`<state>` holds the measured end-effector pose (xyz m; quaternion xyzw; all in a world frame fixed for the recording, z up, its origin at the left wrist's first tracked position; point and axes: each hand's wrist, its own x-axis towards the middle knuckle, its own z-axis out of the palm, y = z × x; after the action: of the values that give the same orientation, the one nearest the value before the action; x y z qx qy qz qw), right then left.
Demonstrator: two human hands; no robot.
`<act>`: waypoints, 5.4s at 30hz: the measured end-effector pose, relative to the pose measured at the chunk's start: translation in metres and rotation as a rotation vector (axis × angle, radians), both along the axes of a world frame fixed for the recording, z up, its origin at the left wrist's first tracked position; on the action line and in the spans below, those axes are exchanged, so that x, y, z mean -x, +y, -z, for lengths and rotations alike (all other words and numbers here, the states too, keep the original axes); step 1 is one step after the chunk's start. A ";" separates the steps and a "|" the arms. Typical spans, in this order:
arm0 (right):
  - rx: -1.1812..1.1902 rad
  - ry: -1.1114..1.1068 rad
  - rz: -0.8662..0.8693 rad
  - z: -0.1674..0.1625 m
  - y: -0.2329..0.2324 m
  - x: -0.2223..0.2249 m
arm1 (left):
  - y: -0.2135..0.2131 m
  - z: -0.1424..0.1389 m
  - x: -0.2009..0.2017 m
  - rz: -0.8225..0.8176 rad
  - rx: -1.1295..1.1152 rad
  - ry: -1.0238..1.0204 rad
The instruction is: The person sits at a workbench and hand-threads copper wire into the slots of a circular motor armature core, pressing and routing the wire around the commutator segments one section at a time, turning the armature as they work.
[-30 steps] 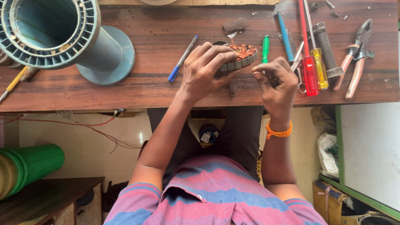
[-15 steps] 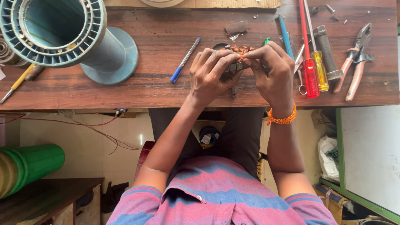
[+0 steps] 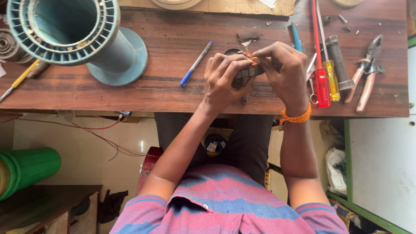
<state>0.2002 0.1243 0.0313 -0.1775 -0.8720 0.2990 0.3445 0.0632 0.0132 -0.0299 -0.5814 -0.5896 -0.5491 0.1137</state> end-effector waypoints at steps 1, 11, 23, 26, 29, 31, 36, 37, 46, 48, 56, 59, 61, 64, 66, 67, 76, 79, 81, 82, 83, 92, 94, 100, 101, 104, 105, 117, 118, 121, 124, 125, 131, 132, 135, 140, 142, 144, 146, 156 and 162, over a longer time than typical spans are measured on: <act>0.003 -0.014 0.007 -0.001 0.002 0.001 | -0.002 -0.002 0.001 0.009 0.011 -0.012; -0.075 0.069 0.113 0.009 0.013 0.002 | 0.013 -0.036 0.012 0.150 0.390 -0.406; 0.078 0.107 0.248 0.005 -0.029 -0.002 | 0.042 -0.042 0.077 0.808 0.457 -0.250; 0.287 0.199 0.201 0.013 -0.055 -0.002 | 0.047 -0.033 0.095 0.953 0.374 -0.160; 0.443 0.137 0.338 0.025 -0.074 0.003 | 0.046 -0.025 0.101 0.971 0.384 -0.182; 0.471 0.202 0.329 0.032 -0.081 0.007 | 0.046 -0.023 0.103 0.981 0.403 -0.190; 0.495 0.323 0.324 0.047 -0.094 0.009 | 0.044 -0.021 0.102 1.009 0.452 -0.231; 0.495 0.346 0.317 0.050 -0.096 0.008 | 0.043 -0.021 0.101 1.006 0.439 -0.222; 0.442 0.431 0.343 0.081 -0.103 0.011 | 0.039 -0.027 0.098 1.008 0.394 -0.193; 0.468 0.456 0.343 0.086 -0.100 0.012 | 0.040 -0.030 0.098 1.001 0.396 -0.186; 0.518 0.538 0.386 0.092 -0.098 0.022 | 0.036 -0.047 0.104 0.919 0.438 -0.022; 0.569 0.542 0.424 0.089 -0.091 0.021 | 0.029 -0.056 0.102 0.799 0.403 0.131; 0.551 0.544 0.410 0.090 -0.088 0.021 | 0.022 -0.059 0.091 0.671 0.357 0.197; 0.534 0.553 0.417 0.095 -0.077 0.018 | 0.007 -0.049 0.053 0.424 0.276 0.174; 0.593 0.578 0.419 0.101 -0.072 0.016 | 0.006 -0.036 0.026 0.225 0.176 0.146; 0.656 0.596 0.414 0.104 -0.070 0.013 | 0.008 -0.030 0.019 0.185 0.178 0.095; 0.500 0.292 0.360 0.090 -0.022 -0.037 | 0.019 0.002 0.018 0.151 0.128 -0.006; 0.437 0.212 0.317 0.079 -0.009 -0.050 | 0.016 0.003 0.023 0.182 0.159 -0.061; 0.355 0.173 0.291 0.070 -0.007 -0.054 | 0.015 0.004 0.023 0.190 0.167 -0.078; 0.302 0.160 0.278 0.064 -0.008 -0.055 | 0.014 0.005 0.022 0.189 0.158 -0.098; 0.250 0.147 0.265 0.059 -0.009 -0.055 | 0.013 0.006 0.020 0.187 0.150 -0.117; 0.046 0.092 0.106 0.021 -0.015 -0.033 | 0.012 0.011 0.013 0.152 0.124 -0.164; -0.014 0.099 0.110 0.018 -0.011 -0.025 | 0.011 0.011 0.014 0.139 0.120 -0.167; -0.036 0.109 0.075 0.021 0.007 0.002 | 0.008 0.013 0.014 0.094 0.121 -0.169; -0.033 0.107 0.069 0.021 0.009 0.005 | 0.008 0.012 0.013 0.088 0.117 -0.176; -0.012 0.055 0.051 0.023 0.015 0.011 | 0.007 0.011 0.012 0.078 0.120 -0.190; -0.017 0.070 0.020 0.023 0.018 0.013 | 0.007 0.011 0.012 0.076 0.123 -0.193; 0.028 0.078 0.014 0.026 0.031 0.020 | 0.008 -0.018 0.014 0.068 0.325 -0.352; 0.012 0.085 0.021 0.027 0.031 0.020 | 0.013 -0.020 0.017 0.076 0.408 -0.392; 0.002 0.084 0.089 0.028 0.031 0.019 | 0.035 -0.026 0.030 0.196 0.538 -0.512; -0.023 0.104 0.157 0.027 0.026 0.018 | 0.045 -0.029 0.045 0.441 0.504 -0.591; -0.036 0.114 0.179 0.027 0.022 0.016 | 0.046 -0.029 0.049 0.488 0.546 -0.611; 0.060 0.143 0.185 0.033 -0.012 0.001 | 0.046 -0.028 0.088 0.746 0.322 -0.129; 0.099 0.150 0.193 0.037 -0.021 -0.001 | 0.046 -0.027 0.095 0.776 0.287 -0.069; 0.259 0.196 0.221 0.052 -0.046 0.005 | 0.050 -0.022 0.101 0.780 0.290 -0.073; 0.543 0.345 0.263 0.078 -0.066 0.018 | 0.051 -0.021 0.106 0.738 0.274 -0.005; 0.531 0.368 0.262 0.084 -0.069 0.019 | 0.050 -0.023 0.108 0.721 0.288 0.020; 0.522 0.404 0.269 0.091 -0.072 0.021 | 0.048 -0.025 0.110 0.710 0.279 0.058; 0.516 0.453 0.283 0.096 -0.073 0.024 | 0.047 -0.026 0.111 0.711 0.250 0.079; 0.499 0.458 0.281 0.114 -0.071 0.025 | 0.053 -0.023 0.115 0.727 0.244 0.080; 0.550 0.508 0.320 0.116 -0.066 0.021 | 0.052 -0.028 0.111 0.716 0.257 0.098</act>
<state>0.1789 0.0582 -0.0849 -0.3168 -0.6080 0.4980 0.5309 -0.0483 0.0653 -0.0022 -0.7858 -0.4068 -0.4472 -0.1309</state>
